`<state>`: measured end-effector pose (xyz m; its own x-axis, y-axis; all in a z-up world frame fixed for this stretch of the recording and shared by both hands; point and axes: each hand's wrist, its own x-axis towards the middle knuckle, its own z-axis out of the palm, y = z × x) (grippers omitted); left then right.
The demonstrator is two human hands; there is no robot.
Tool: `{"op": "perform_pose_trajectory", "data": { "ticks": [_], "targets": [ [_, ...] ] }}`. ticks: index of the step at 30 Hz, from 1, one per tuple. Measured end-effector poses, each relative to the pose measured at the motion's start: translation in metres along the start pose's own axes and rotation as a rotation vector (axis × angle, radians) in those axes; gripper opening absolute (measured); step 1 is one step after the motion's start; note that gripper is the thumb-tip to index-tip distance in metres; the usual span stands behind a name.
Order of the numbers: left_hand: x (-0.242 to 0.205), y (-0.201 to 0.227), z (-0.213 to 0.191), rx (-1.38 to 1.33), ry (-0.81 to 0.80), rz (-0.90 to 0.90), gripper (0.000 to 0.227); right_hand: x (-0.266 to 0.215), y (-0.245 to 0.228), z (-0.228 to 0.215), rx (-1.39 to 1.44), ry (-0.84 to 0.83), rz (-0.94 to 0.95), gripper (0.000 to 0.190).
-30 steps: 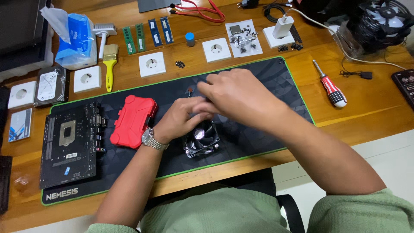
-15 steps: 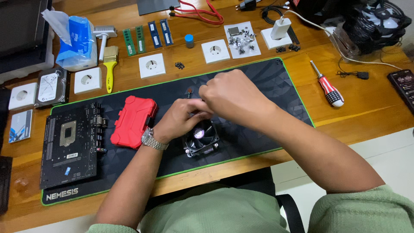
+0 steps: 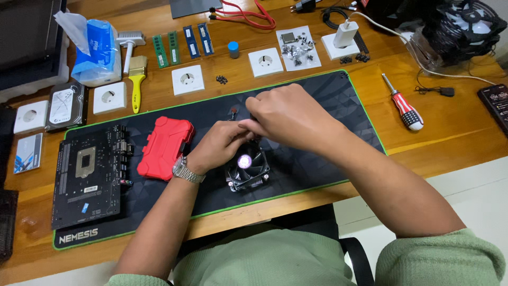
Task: The person assembles a CPU cooler by attaching a fan to a heatsink using a screwdriver. They tighten screws at multiple points on the heatsink to secure the fan in place.
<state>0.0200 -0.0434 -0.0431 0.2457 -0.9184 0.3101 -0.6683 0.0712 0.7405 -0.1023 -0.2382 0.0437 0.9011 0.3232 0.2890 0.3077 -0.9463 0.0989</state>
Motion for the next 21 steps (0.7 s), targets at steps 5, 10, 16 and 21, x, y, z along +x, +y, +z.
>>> {"op": "perform_pose_trajectory", "data": {
  "ticks": [5,10,16,21],
  "targets": [
    [0.002,0.036,-0.010,-0.039,0.075,0.101,0.010,-0.005,-0.001,-0.013,0.010,0.065,0.050,0.039],
    [-0.009,0.048,-0.001,-0.104,0.095,0.151,0.013,-0.016,-0.012,-0.060,0.171,0.034,0.066,0.034],
    [-0.023,0.065,0.010,-0.016,-0.012,0.136,0.014,-0.037,-0.030,-0.079,0.407,-0.167,0.016,0.021],
    [-0.033,0.061,0.020,-0.017,-0.064,0.116,0.013,-0.044,-0.035,-0.066,0.406,-0.242,0.037,0.020]
  ]
}}
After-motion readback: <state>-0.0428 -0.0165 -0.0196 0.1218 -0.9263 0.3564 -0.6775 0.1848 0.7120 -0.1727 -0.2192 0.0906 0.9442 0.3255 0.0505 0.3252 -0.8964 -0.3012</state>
